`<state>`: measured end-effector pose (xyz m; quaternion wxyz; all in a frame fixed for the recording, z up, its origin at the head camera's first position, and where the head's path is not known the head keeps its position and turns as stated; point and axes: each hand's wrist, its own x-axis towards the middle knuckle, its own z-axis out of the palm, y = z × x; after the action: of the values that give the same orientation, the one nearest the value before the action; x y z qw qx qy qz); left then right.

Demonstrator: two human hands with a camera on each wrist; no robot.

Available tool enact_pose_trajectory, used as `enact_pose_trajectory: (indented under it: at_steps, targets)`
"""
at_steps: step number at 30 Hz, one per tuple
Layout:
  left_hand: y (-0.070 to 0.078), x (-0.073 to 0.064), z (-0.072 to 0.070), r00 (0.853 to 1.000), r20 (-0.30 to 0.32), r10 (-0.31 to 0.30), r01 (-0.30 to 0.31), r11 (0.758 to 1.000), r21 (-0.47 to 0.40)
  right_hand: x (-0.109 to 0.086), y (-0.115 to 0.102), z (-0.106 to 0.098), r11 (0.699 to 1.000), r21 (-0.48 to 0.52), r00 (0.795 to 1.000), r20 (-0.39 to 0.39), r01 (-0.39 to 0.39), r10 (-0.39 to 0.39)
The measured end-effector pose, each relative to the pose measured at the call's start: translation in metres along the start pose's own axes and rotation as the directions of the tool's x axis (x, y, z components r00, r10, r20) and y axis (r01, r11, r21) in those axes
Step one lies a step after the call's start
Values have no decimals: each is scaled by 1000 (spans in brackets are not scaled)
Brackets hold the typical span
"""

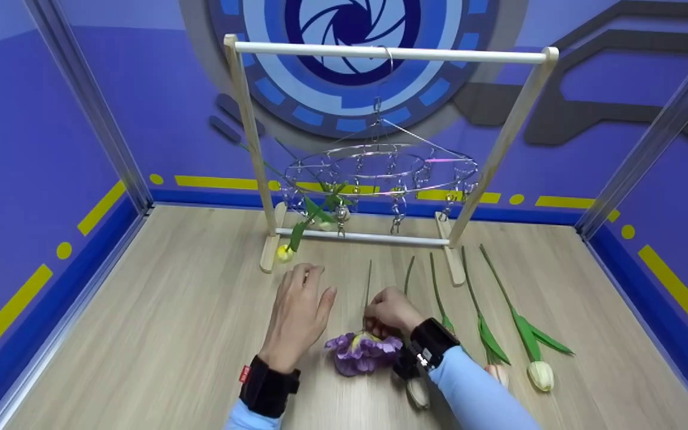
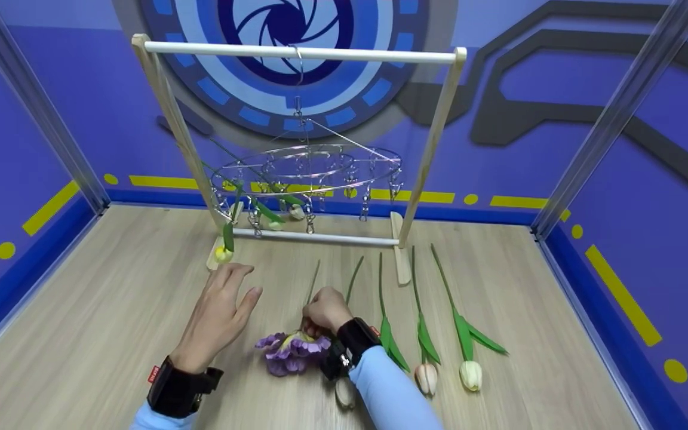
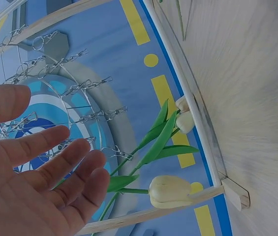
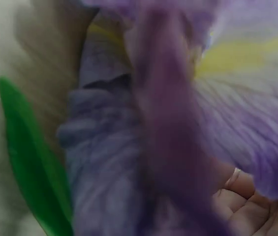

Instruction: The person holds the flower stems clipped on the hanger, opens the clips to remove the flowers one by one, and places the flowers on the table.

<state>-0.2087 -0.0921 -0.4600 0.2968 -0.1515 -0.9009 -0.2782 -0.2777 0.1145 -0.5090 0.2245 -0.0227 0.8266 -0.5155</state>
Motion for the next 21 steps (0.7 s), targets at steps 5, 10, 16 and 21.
enact_pose_trajectory:
  at_steps: [5,10,16,21]
  targets:
    - [0,0,1,1000,1,-4,4,1000,2,2,2,0,1000,-24,1000,-22,-9,8]
    - [-1,0,2,1000,7,-7,7,1000,-1,3,2,-1,998,-63,999,-50,-12,9]
    - [-1,-1,4,999,26,-19,19,1000,-8,3,0,-2,997,-72,997,-72,-40,35]
    - [-1,-2,7,999,27,-18,18,1000,-2,2,0,-2,997,-71,997,-67,-40,36]
